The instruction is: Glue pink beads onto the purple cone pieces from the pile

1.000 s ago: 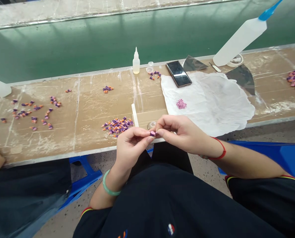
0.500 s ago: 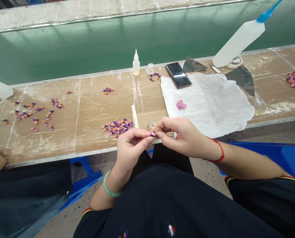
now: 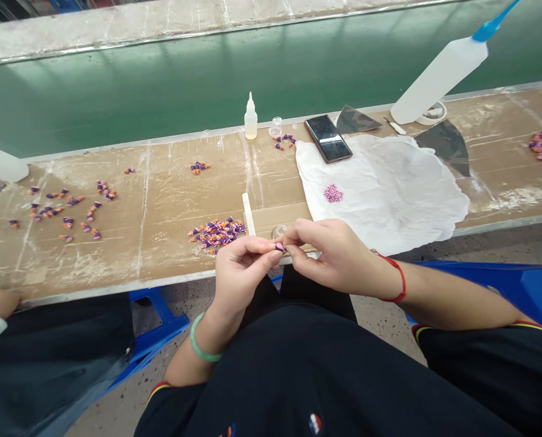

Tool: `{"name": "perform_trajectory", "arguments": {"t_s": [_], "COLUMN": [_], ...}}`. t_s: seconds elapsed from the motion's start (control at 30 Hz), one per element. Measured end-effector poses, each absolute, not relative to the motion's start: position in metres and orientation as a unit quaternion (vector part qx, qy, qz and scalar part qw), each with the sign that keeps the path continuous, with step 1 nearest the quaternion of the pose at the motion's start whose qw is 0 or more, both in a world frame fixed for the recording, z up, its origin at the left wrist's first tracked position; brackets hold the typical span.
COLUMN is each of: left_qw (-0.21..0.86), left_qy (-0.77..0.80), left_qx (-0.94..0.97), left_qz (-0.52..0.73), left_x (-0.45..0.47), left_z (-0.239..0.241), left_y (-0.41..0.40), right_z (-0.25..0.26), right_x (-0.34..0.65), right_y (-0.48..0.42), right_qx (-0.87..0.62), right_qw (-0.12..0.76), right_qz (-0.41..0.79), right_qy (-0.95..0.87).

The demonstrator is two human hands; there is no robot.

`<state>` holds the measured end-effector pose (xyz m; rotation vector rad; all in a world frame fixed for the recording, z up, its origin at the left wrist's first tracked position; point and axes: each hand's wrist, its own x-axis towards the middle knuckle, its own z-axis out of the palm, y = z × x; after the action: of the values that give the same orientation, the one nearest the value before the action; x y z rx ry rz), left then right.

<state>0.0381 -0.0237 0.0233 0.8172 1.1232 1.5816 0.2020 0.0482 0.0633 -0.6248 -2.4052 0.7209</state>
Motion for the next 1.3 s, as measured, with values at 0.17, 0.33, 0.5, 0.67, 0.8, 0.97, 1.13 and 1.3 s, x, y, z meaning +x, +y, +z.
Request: {"name": "perform_trajectory", "arguments": {"t_s": [0.17,0.33,0.5,0.67,0.8,0.97,1.13,1.3], "left_qw": [0.485,0.382,0.113,0.042,0.080,0.200,0.198,0.110], "left_qy": [0.467,0.499,0.463,0.453,0.489,0.611,0.755,0.817], "left_qx": [0.350,0.451,0.646,0.689,0.694,0.692,0.570,0.514], "left_qz": [0.651,0.634,0.596,0.564,0.521,0.328,0.256,0.237], "left_x": [0.039,0.036,0.028,0.022,0.008,-0.038,-0.094,-0.137], "left_z": [0.021,0.023,0.033,0.034,0.028,0.012,-0.002,-0.012], "left_y": [-0.022,-0.023,-0.021,-0.011,-0.004,0.008,0.052,0.122], "right_z": [0.056,0.062,0.073,0.068,0.059,0.039,0.026,0.023], "right_x": [0.201,0.205,0.218,0.227,0.234,0.249,0.257,0.260], "right_y": [0.048,0.052,0.060,0.070,0.079,0.093,0.102,0.102], "right_qx": [-0.239,-0.242,-0.290,-0.324,-0.334,-0.362,-0.382,-0.392], "right_qw": [0.276,0.271,0.326,0.328,0.325,0.304,0.298,0.304], "right_qz": [0.250,0.296,0.348,0.352,0.353,0.330,0.306,0.312], "right_qy": [-0.897,-0.883,-0.830,-0.815,-0.811,-0.817,-0.820,-0.811]}}
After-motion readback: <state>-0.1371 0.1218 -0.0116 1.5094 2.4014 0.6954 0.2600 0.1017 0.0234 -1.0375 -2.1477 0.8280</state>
